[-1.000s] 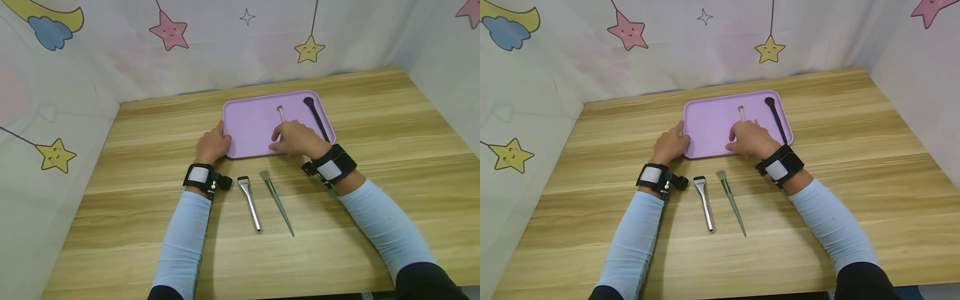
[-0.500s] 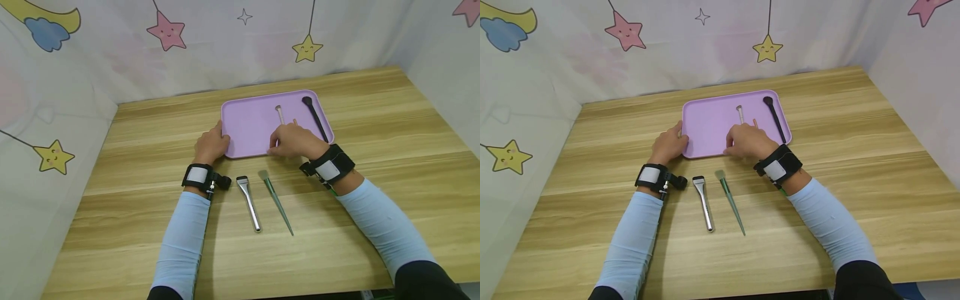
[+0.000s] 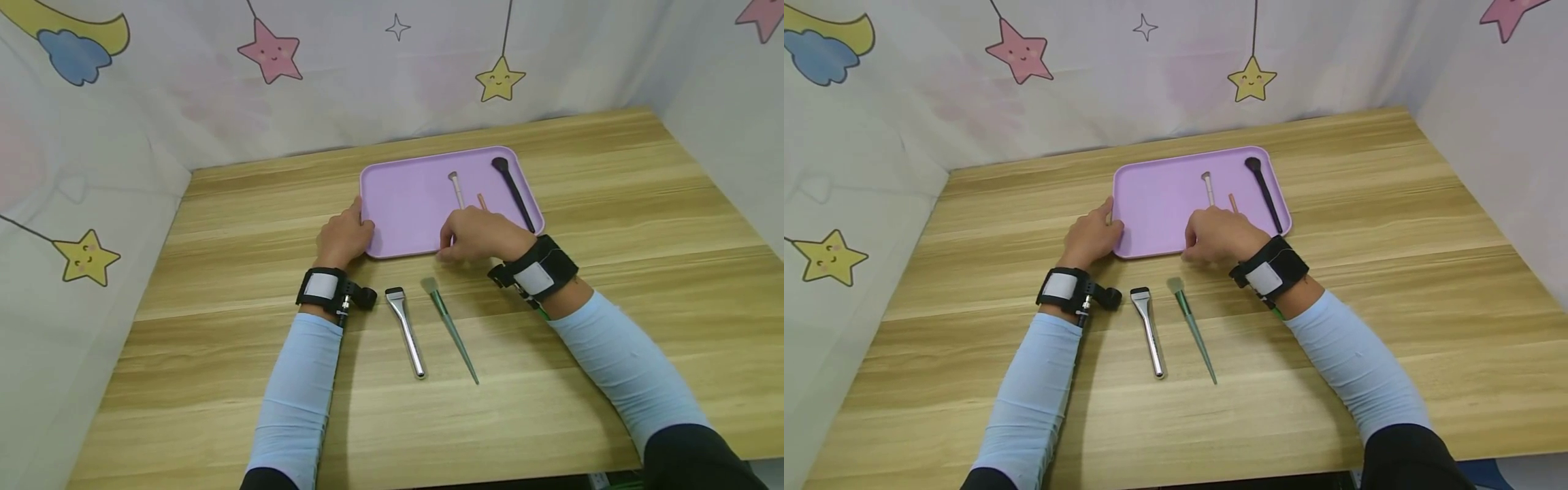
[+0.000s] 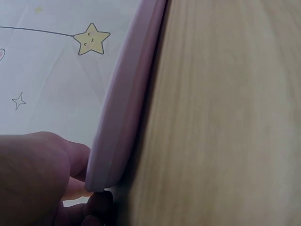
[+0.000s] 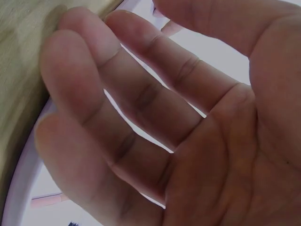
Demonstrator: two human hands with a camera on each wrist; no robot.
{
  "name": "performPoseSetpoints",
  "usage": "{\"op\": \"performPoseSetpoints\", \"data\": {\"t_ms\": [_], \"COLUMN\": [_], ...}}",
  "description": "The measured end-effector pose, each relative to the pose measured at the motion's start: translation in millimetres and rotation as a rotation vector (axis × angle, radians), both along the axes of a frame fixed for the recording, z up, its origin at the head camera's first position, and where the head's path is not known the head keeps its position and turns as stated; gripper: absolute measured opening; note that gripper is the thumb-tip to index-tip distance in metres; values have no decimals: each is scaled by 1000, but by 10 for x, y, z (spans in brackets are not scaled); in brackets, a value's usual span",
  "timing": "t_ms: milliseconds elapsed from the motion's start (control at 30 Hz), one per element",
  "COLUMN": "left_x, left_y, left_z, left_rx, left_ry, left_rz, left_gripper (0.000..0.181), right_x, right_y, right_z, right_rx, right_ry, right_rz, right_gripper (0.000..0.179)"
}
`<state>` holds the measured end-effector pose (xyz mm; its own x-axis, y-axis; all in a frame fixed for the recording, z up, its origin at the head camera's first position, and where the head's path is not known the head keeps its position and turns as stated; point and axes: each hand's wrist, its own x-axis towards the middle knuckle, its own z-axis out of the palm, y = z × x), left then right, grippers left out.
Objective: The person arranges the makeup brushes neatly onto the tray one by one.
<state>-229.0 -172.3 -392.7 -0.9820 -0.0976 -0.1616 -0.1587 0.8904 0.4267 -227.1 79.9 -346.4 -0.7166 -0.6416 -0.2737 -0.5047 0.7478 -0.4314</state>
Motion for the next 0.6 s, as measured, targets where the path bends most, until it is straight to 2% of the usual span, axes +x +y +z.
{"op": "performPoseSetpoints", "data": {"t_ms": [600], "left_x": [2], "left_y": [0], "left_z": [5], "left_rx": [-3], "left_ry": [11], "left_rz": [-3], "left_gripper": [67], "right_x": [57], "right_y": [-12], "right_z": [56], "right_rx": [57], "right_ry": [-74], "right_rz": [29], "right_gripper": [20]}}
